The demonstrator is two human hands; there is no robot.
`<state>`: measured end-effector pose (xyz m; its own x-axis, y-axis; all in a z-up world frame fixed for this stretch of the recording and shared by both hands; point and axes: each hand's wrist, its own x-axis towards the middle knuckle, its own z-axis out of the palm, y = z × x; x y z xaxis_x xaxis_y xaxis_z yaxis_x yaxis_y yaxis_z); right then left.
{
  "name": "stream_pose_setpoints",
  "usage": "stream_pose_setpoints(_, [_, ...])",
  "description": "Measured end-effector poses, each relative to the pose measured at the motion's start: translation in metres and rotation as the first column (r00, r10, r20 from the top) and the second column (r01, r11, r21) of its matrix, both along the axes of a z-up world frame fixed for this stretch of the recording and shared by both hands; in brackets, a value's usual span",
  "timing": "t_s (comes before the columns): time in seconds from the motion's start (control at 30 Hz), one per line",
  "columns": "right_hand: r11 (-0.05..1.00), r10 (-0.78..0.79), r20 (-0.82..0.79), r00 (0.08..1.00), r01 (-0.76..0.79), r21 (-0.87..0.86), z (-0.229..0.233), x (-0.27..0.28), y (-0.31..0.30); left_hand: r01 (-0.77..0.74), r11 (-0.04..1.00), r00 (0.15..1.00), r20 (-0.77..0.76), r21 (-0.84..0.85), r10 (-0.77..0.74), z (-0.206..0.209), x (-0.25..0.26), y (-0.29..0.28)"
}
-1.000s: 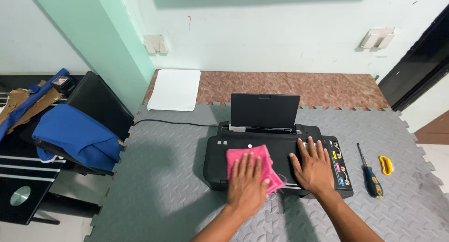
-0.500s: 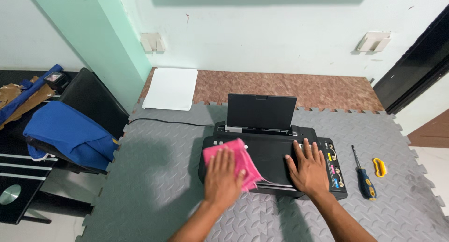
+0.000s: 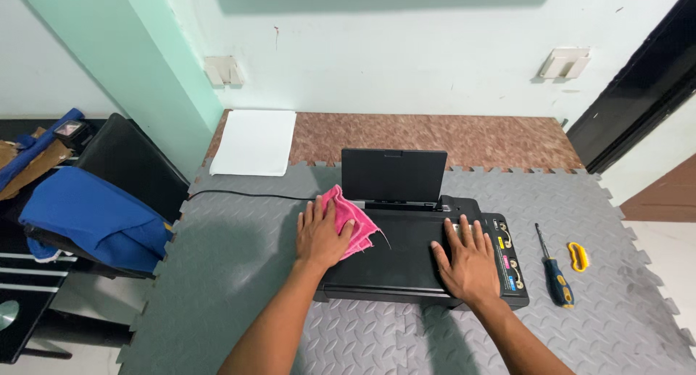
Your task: The person wipes the top surface of a black printer with a pink cloth, then uses a screwdriver to remove two screws from the scanner lid. They lift the lid and brush its underside with a small yellow brush. The person does not load paper or replace cartridges.
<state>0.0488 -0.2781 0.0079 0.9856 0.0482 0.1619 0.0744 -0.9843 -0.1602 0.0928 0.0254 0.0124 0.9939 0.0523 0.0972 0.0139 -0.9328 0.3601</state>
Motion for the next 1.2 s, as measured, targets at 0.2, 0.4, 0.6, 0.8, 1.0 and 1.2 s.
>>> stream_pose_setpoints(0.2, [1.000,0.009,0.005,1.000,-0.009,0.001,0.000,-0.002,0.000,-0.012,0.997,1.000,-0.015,0.081,0.013,0.002,0.003,-0.001])
stream_pose_setpoints(0.4, [1.000,0.002,0.009,1.000,-0.002,0.009,0.000,-0.002,-0.001,-0.049,0.989,0.998,0.044,0.139,0.044,0.005,0.007,-0.012])
stream_pose_setpoints(0.6, [1.000,0.007,0.005,1.000,-0.007,0.021,0.003,-0.001,0.002,-0.054,0.998,0.997,0.063,0.018,0.052,0.000,0.001,-0.005])
stream_pose_setpoints(0.8, [1.000,-0.001,-0.030,1.000,0.001,0.005,0.004,-0.002,0.003,-0.044,0.995,0.974,0.225,0.087,0.023,-0.007,0.005,-0.004])
stream_pose_setpoints(1.0, [1.000,-0.023,-0.067,0.997,0.022,-0.019,0.005,-0.002,0.003,-0.106,0.994,0.988,-0.116,-0.016,0.103,0.009,0.004,-0.006])
stream_pose_setpoints(1.2, [1.000,-0.014,-0.031,0.999,0.014,-0.002,0.007,-0.004,0.003,-0.006,0.999,0.998,0.061,0.049,0.003,0.011,-0.014,-0.007])
